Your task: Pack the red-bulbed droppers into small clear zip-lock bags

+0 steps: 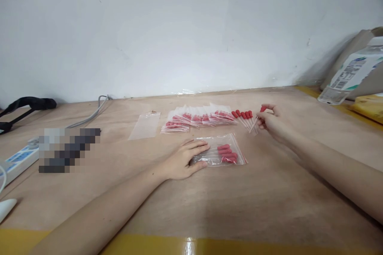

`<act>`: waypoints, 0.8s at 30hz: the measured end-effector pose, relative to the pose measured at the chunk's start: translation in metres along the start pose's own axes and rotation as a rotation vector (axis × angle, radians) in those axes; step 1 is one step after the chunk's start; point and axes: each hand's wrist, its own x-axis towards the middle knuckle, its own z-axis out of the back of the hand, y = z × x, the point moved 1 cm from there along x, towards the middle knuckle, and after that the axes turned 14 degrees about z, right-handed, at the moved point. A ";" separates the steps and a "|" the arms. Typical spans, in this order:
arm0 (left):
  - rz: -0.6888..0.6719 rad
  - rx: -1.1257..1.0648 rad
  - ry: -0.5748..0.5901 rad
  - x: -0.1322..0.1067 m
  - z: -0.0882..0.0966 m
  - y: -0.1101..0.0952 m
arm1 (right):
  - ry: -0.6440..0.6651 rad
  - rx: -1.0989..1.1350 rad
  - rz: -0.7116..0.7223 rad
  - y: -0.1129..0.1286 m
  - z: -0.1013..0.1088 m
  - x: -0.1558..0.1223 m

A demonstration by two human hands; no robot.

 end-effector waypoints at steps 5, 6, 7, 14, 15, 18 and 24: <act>-0.003 0.000 -0.003 0.000 -0.001 0.001 | -0.017 0.059 0.089 0.002 -0.011 -0.045; -0.005 -0.002 -0.003 -0.001 0.000 0.001 | -0.008 0.083 0.095 0.002 -0.013 -0.050; -0.007 -0.004 -0.004 -0.001 0.000 0.000 | 0.006 0.105 0.097 0.001 -0.016 -0.054; -0.019 -0.022 -0.014 0.000 0.001 -0.003 | 0.191 0.257 0.003 -0.007 -0.024 -0.068; -0.019 -0.024 -0.015 0.000 0.002 -0.003 | 0.224 0.266 0.004 -0.009 -0.023 -0.068; -0.009 -0.016 -0.015 0.000 0.002 -0.004 | 0.272 0.264 0.027 -0.014 -0.019 -0.066; -0.012 -0.008 -0.016 0.000 0.003 -0.004 | 0.270 0.204 0.074 -0.009 -0.018 -0.069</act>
